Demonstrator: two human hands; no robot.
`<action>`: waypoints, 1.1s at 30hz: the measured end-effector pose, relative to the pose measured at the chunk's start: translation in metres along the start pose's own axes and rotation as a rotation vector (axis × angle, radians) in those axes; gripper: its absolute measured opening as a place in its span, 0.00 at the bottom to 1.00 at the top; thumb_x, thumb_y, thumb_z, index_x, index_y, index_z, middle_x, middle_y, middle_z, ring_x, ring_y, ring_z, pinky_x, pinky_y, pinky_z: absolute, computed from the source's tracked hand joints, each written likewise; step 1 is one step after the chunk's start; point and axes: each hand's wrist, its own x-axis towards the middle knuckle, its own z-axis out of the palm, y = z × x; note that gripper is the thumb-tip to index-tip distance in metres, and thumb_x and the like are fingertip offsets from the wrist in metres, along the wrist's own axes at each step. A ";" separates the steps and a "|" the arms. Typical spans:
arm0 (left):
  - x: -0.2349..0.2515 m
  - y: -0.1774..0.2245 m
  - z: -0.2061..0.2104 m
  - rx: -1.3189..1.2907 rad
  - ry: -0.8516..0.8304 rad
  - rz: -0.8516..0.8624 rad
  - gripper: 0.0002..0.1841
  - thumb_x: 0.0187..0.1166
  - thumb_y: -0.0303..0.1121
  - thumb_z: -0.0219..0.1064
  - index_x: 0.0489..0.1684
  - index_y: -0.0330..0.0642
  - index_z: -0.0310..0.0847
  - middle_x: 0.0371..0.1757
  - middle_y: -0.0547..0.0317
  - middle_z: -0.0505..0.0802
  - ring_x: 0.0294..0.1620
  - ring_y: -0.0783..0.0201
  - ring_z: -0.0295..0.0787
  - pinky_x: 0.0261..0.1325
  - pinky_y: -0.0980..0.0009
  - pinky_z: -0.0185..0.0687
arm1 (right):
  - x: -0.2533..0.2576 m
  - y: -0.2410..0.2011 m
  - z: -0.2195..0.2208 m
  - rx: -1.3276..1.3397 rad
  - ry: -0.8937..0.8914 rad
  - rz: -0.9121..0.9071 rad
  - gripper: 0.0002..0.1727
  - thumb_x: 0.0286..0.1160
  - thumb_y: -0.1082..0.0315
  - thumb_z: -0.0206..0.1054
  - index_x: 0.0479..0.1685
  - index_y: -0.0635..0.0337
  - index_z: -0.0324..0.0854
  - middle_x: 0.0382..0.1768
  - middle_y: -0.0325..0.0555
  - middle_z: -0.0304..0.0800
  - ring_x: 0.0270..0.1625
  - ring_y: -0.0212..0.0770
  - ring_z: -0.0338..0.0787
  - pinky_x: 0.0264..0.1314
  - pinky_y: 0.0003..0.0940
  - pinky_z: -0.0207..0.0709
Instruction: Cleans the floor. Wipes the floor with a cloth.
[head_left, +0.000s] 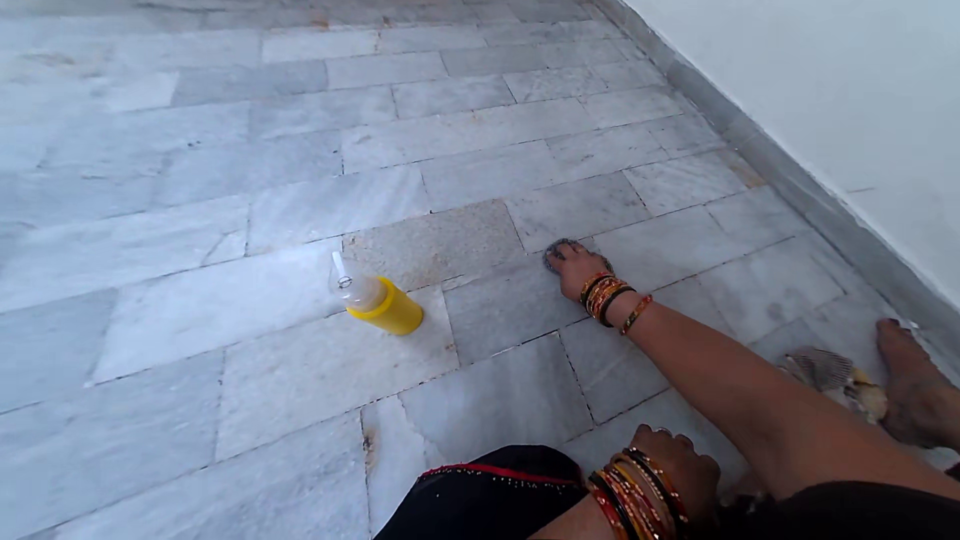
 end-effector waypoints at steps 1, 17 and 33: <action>0.000 -0.001 -0.001 -0.007 -0.008 0.003 0.20 0.91 0.34 0.57 0.79 0.37 0.75 0.77 0.34 0.82 0.78 0.34 0.78 0.73 0.34 0.73 | 0.010 -0.002 -0.005 0.009 0.007 -0.007 0.36 0.75 0.75 0.65 0.88 0.48 0.70 0.90 0.49 0.63 0.92 0.64 0.58 0.74 0.74 0.68; -0.030 -0.002 -0.022 -0.023 -0.015 -0.075 0.27 0.90 0.40 0.62 0.79 0.27 0.72 0.78 0.29 0.80 0.80 0.32 0.76 0.75 0.34 0.71 | 0.052 -0.027 -0.021 0.099 0.090 -0.001 0.32 0.74 0.74 0.66 0.83 0.53 0.75 0.89 0.52 0.64 0.90 0.66 0.62 0.72 0.76 0.68; -0.020 0.009 -0.012 0.026 -0.014 -0.074 0.20 0.91 0.31 0.55 0.74 0.26 0.76 0.76 0.29 0.82 0.79 0.31 0.77 0.75 0.32 0.70 | -0.015 -0.076 0.031 0.009 0.123 -0.412 0.30 0.75 0.74 0.64 0.82 0.58 0.75 0.84 0.50 0.73 0.88 0.55 0.68 0.82 0.59 0.66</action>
